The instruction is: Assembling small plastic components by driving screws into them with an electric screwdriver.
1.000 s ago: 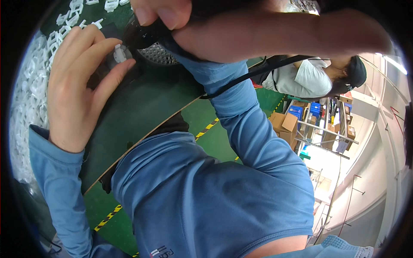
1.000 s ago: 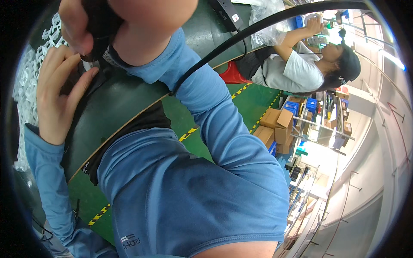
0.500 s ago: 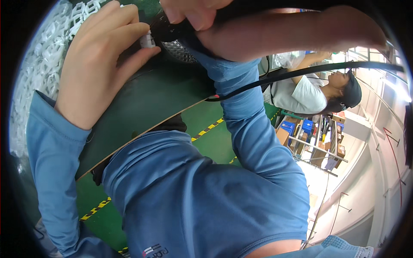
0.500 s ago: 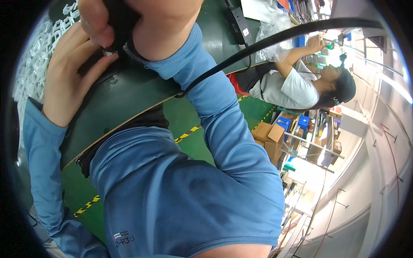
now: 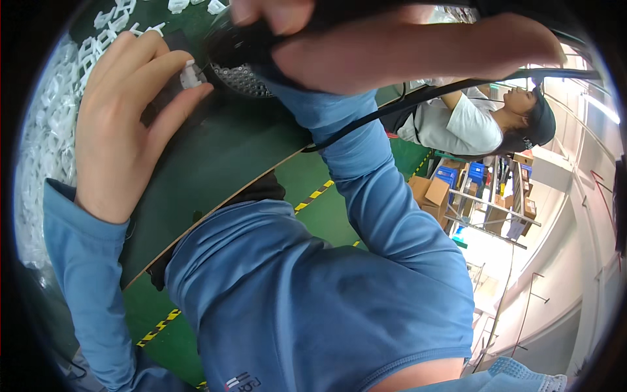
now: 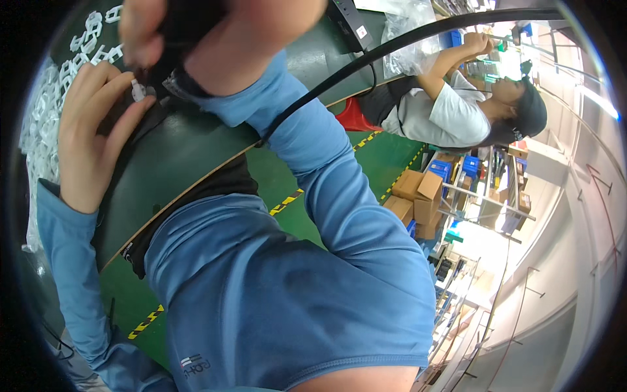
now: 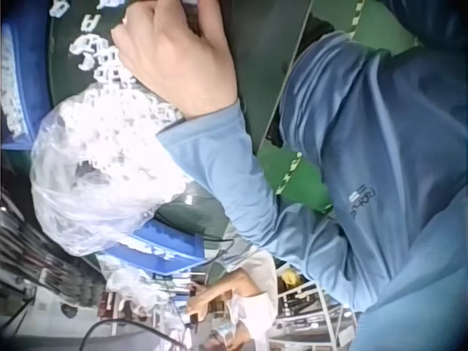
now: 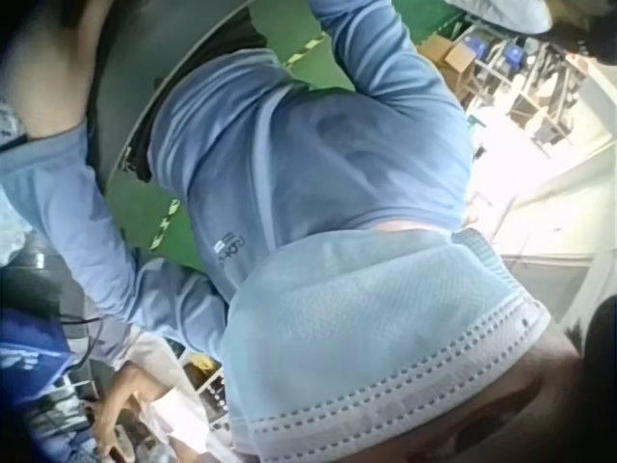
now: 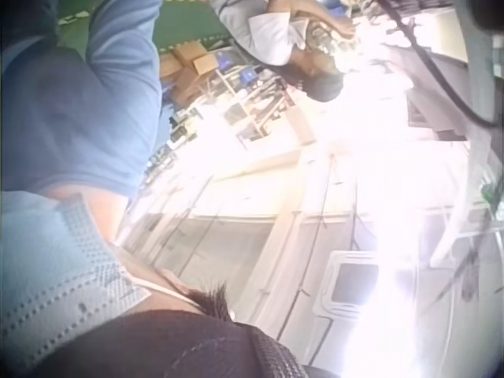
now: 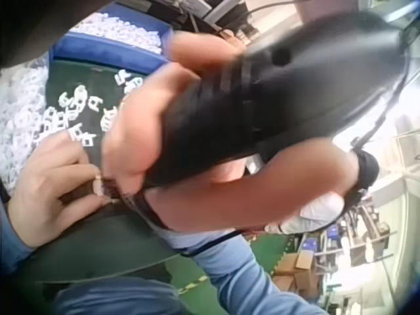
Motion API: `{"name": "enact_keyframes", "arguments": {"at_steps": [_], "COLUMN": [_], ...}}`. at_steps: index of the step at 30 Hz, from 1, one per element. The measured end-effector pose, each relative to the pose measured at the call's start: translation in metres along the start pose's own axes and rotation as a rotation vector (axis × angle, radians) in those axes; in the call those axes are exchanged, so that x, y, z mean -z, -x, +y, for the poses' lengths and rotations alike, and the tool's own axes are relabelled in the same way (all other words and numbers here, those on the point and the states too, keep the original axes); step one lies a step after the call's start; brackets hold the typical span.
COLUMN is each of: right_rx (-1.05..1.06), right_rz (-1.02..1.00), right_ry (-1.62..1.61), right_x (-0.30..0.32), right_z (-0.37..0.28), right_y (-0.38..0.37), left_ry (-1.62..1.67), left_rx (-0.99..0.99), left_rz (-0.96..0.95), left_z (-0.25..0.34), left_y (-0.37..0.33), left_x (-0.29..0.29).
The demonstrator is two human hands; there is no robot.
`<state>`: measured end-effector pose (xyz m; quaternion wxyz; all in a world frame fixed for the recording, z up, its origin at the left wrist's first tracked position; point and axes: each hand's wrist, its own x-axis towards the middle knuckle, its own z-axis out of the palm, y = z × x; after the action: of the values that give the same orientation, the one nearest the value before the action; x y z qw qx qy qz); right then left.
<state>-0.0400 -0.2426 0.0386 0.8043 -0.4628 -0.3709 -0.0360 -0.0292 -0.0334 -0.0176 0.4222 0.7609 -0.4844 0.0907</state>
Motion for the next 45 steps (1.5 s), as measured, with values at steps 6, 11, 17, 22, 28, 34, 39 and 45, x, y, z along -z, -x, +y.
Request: {"name": "enact_keyframes", "arguments": {"at_steps": [6,11,17,22,28,34,39,45], "right_rx": [0.101,0.048,0.046,-0.222,0.136,0.024,0.025,0.038], "right_rz": [-0.040,0.150,0.077,0.176,-0.113,-0.073,-0.082,-0.097], "right_ry": [-0.054,-0.132,-0.020,-0.116,-0.055,0.060,0.031,-0.065], "right_x": [0.015,0.002,0.002,-0.006,0.003,-0.013,-0.008,-0.010], "right_z": [-0.010,-0.003,-0.003,-0.024,-0.015,0.005,0.001,-0.020], "right_y": [-0.003,0.009,0.004,-0.001,-0.005,-0.004,-0.010,-0.019], "left_ry": [0.012,0.031,0.036,0.042,0.018,-0.025,-0.028,0.019], "left_rx": [0.006,-0.039,-0.020,-0.025,0.013,0.017,0.018,0.011], "left_rz": [-0.001,0.013,0.004,0.017,0.000,0.000,0.005,-0.009], "left_z": [0.001,-0.003,-0.004,-0.005,0.004,0.002,0.002,-0.001], "left_y": [-0.001,-0.002,0.000,-0.001,-0.001,-0.002,-0.001,-0.002], "left_x": [-0.002,-0.002,0.000,-0.002,0.000,0.002,-0.003,-0.003]}}
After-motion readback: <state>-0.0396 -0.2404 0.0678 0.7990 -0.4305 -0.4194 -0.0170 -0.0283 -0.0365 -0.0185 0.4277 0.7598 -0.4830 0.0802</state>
